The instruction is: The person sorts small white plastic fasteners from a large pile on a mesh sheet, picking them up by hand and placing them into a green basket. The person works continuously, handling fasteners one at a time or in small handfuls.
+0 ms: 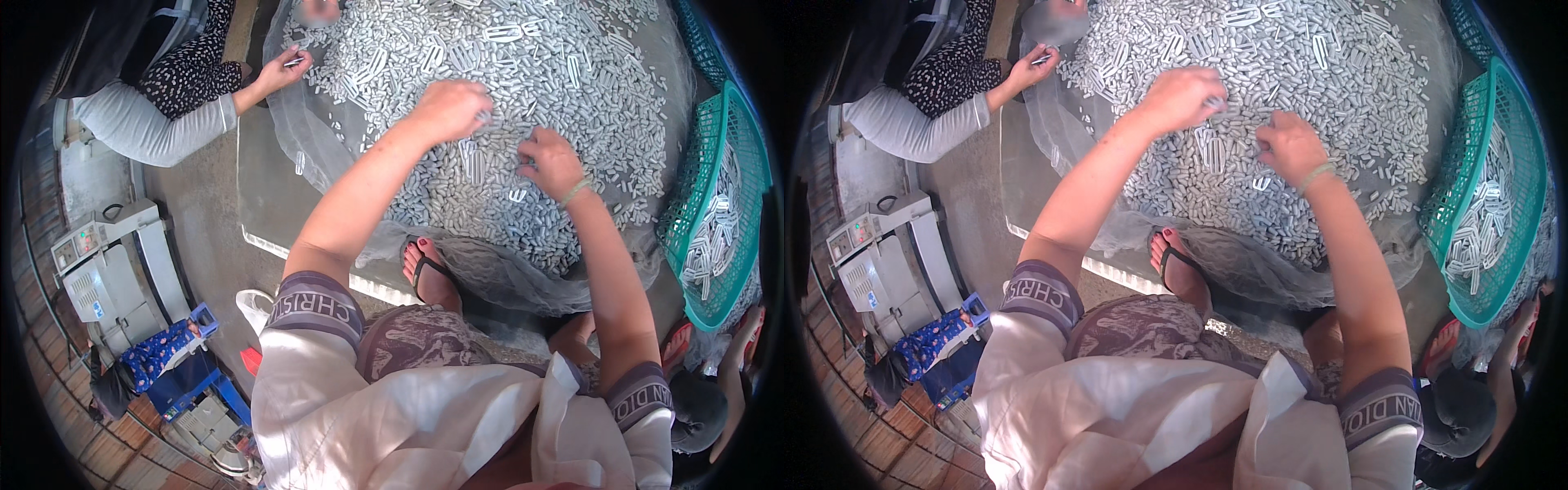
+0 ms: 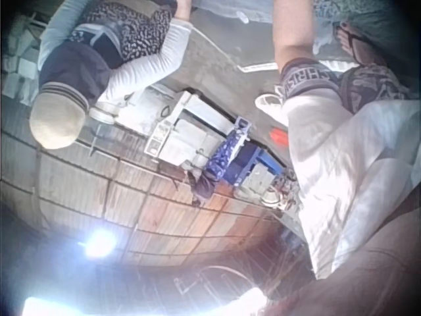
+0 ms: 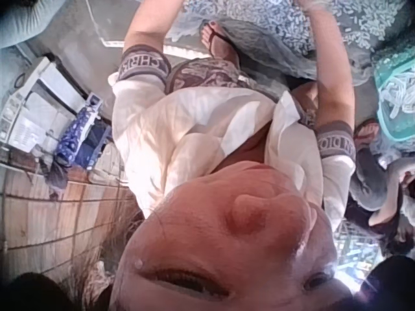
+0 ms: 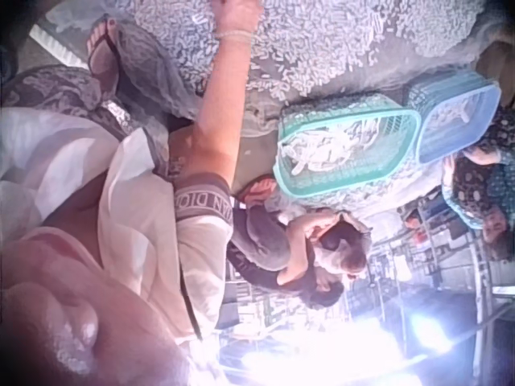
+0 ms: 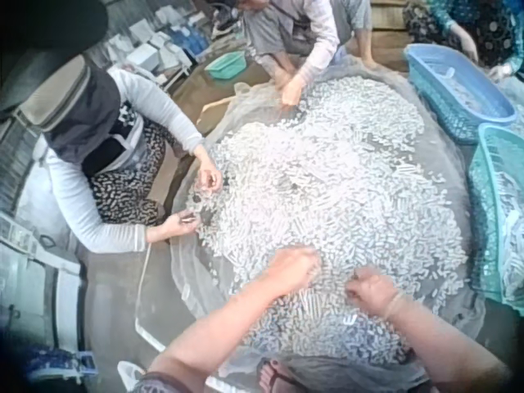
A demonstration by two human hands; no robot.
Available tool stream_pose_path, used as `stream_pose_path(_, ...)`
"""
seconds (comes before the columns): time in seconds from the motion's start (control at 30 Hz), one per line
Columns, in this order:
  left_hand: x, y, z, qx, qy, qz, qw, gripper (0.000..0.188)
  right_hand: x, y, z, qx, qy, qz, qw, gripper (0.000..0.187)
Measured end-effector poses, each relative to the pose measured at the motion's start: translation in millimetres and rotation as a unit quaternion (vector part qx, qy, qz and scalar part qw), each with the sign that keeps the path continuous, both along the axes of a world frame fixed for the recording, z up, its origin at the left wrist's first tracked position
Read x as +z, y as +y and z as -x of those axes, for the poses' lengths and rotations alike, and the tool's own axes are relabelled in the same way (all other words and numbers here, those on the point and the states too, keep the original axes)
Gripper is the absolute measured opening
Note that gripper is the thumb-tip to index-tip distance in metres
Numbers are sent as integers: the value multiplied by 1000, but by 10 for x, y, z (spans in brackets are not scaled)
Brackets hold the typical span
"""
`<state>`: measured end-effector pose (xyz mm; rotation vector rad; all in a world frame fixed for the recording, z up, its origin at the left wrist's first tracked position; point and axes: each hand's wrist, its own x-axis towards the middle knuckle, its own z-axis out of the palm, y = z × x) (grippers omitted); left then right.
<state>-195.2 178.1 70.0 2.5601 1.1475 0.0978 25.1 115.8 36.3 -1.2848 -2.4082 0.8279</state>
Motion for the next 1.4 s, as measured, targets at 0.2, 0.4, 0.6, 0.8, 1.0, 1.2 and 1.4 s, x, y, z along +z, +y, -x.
stream_pose_path(0.2, 82, 94, 215, 164, -444, 440, 763, 12, 115, 188, -277, -150, 373, 404, 822, 22)
stream_pose_path(0.4, 49, -369, 420, 192, -238, 376, 875, 31, 176, -377, 68, 135, -94, 110, 980, 31)
stream_pose_path(0.6, 157, -768, 97, 180, 41, 155, 971, 45, -85, -59, -355, -71, -112, 16, 991, 35)
stream_pose_path(0.8, 201, -389, -8, 195, -74, 54, 976, 38, 148, 62, -386, -114, -60, 1, 992, 34)
stream_pose_path(1.0, 87, -502, -126, -106, 99, 115, 983, 29, -70, -276, 78, -194, -105, 152, 964, 30)
stream_pose_path(1.2, 77, -355, 154, 41, -110, 128, 985, 19, -316, -48, -226, -157, 103, 199, 962, 20)
stream_pose_path(1.4, 50, -520, 277, 197, -172, 152, 953, 31, 245, 167, -192, -275, 493, 527, 636, 14)
